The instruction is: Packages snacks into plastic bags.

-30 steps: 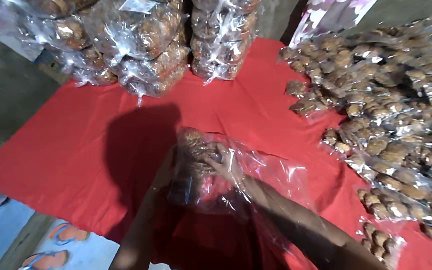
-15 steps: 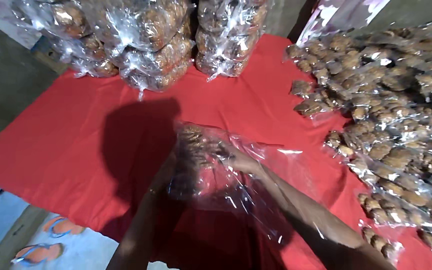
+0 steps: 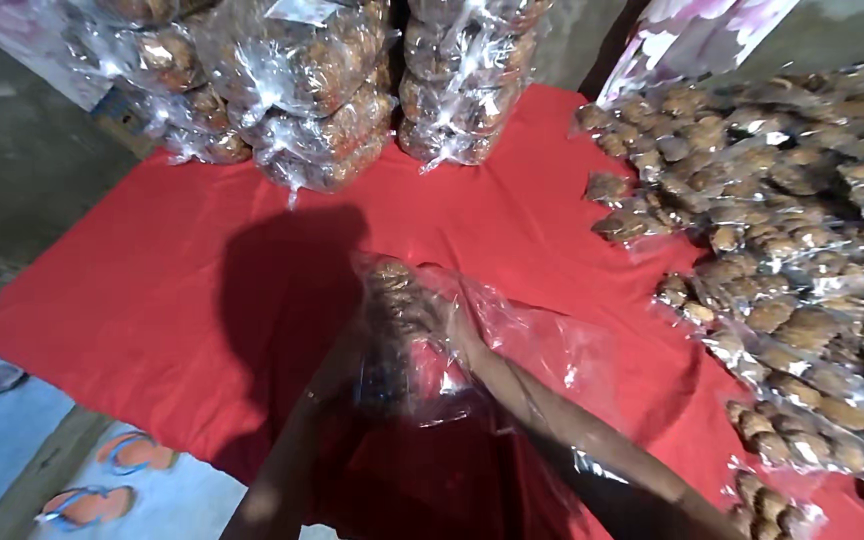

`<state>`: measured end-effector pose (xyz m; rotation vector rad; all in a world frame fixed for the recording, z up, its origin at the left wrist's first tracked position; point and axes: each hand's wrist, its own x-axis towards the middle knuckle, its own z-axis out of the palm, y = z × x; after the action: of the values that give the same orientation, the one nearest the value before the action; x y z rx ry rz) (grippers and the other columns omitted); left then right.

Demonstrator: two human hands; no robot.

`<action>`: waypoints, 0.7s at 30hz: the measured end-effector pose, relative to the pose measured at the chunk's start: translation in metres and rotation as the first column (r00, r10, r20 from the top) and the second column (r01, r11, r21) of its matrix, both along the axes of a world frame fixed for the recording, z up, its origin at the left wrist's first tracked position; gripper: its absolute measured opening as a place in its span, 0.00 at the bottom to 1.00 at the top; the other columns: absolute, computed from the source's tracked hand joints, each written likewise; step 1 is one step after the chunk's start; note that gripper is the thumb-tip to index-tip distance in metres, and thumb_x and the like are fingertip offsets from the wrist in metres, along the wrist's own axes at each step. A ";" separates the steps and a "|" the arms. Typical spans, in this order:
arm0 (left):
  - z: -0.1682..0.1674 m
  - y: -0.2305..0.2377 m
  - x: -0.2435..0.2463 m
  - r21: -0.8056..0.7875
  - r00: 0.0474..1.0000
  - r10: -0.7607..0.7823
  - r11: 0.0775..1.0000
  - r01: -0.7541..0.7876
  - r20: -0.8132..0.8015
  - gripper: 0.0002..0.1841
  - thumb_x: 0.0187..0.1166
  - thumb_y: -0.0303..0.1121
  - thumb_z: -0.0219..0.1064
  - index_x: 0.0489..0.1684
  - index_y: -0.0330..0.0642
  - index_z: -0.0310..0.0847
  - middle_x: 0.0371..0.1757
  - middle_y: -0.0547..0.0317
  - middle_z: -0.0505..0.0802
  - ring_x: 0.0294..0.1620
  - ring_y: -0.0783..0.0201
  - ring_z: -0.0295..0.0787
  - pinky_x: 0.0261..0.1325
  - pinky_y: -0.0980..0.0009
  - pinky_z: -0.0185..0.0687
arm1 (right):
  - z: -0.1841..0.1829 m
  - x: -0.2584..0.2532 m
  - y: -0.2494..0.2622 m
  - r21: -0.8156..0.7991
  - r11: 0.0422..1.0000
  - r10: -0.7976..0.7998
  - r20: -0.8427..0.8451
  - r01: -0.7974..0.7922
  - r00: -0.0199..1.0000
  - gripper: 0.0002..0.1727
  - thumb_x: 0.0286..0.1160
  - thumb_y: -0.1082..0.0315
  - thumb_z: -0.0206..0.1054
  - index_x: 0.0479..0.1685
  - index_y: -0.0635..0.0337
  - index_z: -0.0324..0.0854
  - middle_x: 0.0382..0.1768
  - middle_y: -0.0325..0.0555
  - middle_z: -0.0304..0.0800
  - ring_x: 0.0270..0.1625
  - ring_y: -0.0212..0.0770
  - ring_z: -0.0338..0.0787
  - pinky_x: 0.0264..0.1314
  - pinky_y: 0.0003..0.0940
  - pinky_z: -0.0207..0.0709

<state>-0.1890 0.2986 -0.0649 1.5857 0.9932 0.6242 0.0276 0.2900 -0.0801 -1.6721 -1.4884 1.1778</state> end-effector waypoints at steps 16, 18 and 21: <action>0.001 0.009 0.013 0.002 0.975 0.167 0.986 -0.169 -0.149 0.27 0.94 0.32 0.38 0.85 0.20 0.56 0.84 0.27 0.69 0.87 0.49 0.64 0.89 0.62 0.53 | 0.020 -0.004 0.007 -0.171 0.984 0.019 -0.133 -0.042 0.991 0.28 0.81 0.76 0.63 0.80 0.72 0.65 0.65 0.62 0.83 0.63 0.44 0.86 0.68 0.37 0.79; -0.007 0.012 0.016 0.017 0.970 0.177 0.984 -0.176 -0.168 0.27 0.94 0.34 0.39 0.84 0.21 0.58 0.83 0.28 0.71 0.85 0.49 0.67 0.88 0.61 0.56 | 0.007 0.025 0.004 -0.137 0.959 0.180 -0.376 -0.246 0.909 0.34 0.73 0.80 0.61 0.83 0.69 0.57 0.61 0.52 0.82 0.56 0.34 0.86 0.59 0.31 0.83; -0.012 0.017 0.018 0.043 0.972 0.179 0.984 -0.174 -0.155 0.28 0.94 0.35 0.40 0.85 0.23 0.58 0.84 0.29 0.70 0.87 0.48 0.64 0.89 0.59 0.54 | 0.011 0.059 -0.001 -0.086 0.856 0.423 -0.449 -0.509 0.787 0.52 0.68 0.78 0.66 0.93 0.63 0.35 0.77 0.52 0.72 0.70 0.33 0.81 0.70 0.30 0.78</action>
<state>-0.1712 0.3158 -0.0770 1.6020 1.2590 0.6437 0.0864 0.2891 -0.0692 -1.0731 -1.5822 1.8804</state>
